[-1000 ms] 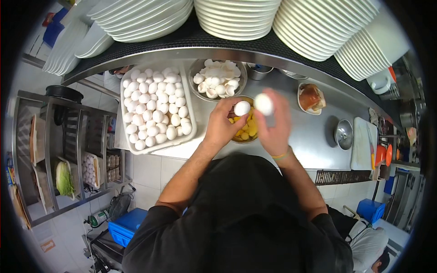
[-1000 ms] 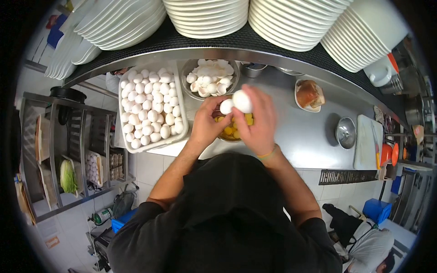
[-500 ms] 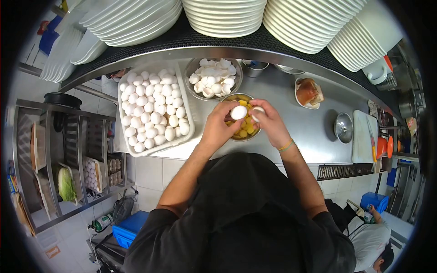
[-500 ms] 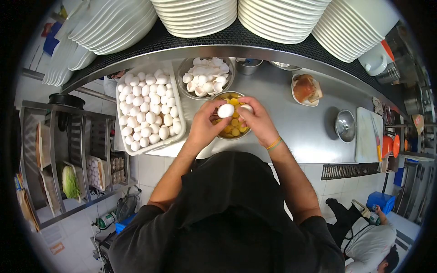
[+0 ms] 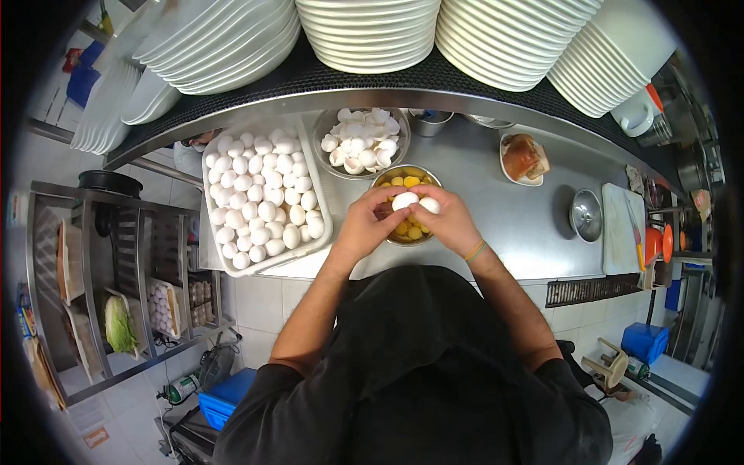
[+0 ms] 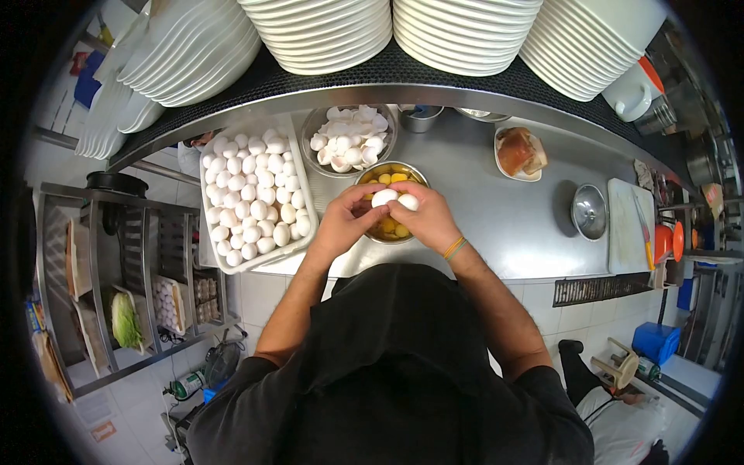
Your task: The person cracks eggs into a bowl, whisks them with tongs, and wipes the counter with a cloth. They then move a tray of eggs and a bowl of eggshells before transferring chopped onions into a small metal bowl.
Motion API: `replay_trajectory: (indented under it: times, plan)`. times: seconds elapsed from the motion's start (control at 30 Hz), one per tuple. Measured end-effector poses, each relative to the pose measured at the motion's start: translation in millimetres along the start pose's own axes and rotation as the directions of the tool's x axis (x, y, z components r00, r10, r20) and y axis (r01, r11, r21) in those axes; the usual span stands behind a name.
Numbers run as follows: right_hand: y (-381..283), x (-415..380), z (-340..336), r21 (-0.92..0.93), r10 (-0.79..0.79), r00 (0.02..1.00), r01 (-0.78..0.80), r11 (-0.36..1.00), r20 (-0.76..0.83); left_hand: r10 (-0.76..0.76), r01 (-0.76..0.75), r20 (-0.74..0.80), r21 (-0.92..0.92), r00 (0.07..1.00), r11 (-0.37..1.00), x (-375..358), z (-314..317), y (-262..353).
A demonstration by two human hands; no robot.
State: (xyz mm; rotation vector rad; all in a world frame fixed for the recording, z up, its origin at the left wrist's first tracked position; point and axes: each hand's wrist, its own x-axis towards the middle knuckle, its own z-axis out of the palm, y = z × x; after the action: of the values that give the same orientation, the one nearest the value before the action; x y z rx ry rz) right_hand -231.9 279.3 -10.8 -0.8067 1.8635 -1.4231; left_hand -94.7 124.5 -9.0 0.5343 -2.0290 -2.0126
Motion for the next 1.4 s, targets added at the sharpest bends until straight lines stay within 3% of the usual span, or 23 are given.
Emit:
replay_trajectory:
  times: [0.1, 0.37, 0.7, 0.8, 1.2, 1.3, 1.4]
  plan:
    - [5.3, -0.8, 2.9, -0.066, -0.054, 0.997, 0.05, 0.997, -0.056, -0.1, 0.1, -0.014, 0.039, 0.995, 0.994, 1.6, -0.1, -1.2]
    - [2.3, -1.2, 9.3, -0.27, -0.162, 0.975, 0.116, 0.956, -0.154, -0.081, 0.093, -0.148, 0.077, 0.986, 0.993, 4.9, 17.2, -12.0]
    - [3.5, 1.3, 7.7, -0.288, -0.173, 0.972, 0.123, 0.95, -0.157, -0.072, 0.097, -0.168, 0.145, 0.983, 0.985, 4.1, 19.8, -5.7]
    - [3.0, -2.3, 9.0, -0.278, -0.153, 0.975, 0.104, 0.955, -0.159, -0.02, 0.043, -0.179, 0.124, 0.984, 0.991, 5.5, 21.4, -14.1]
    - [1.4, -5.3, 10.3, -0.241, -0.155, 0.973, 0.111, 0.964, -0.171, -0.047, 0.059, -0.224, 0.046, 0.973, 0.997, 0.1, 22.2, -14.5]
    - [3.2, -6.5, 7.3, -0.213, -0.15, 0.98, 0.12, 0.97, -0.134, -0.005, 0.027, -0.184, 0.121, 0.983, 0.992, -2.6, 15.9, -15.2]
    - [3.2, -8.3, 2.8, -0.24, -0.171, 0.981, 0.145, 0.96, -0.093, 0.151, -0.1, -0.183, 0.261, 0.971, 0.96, -4.0, 14.5, -8.3]
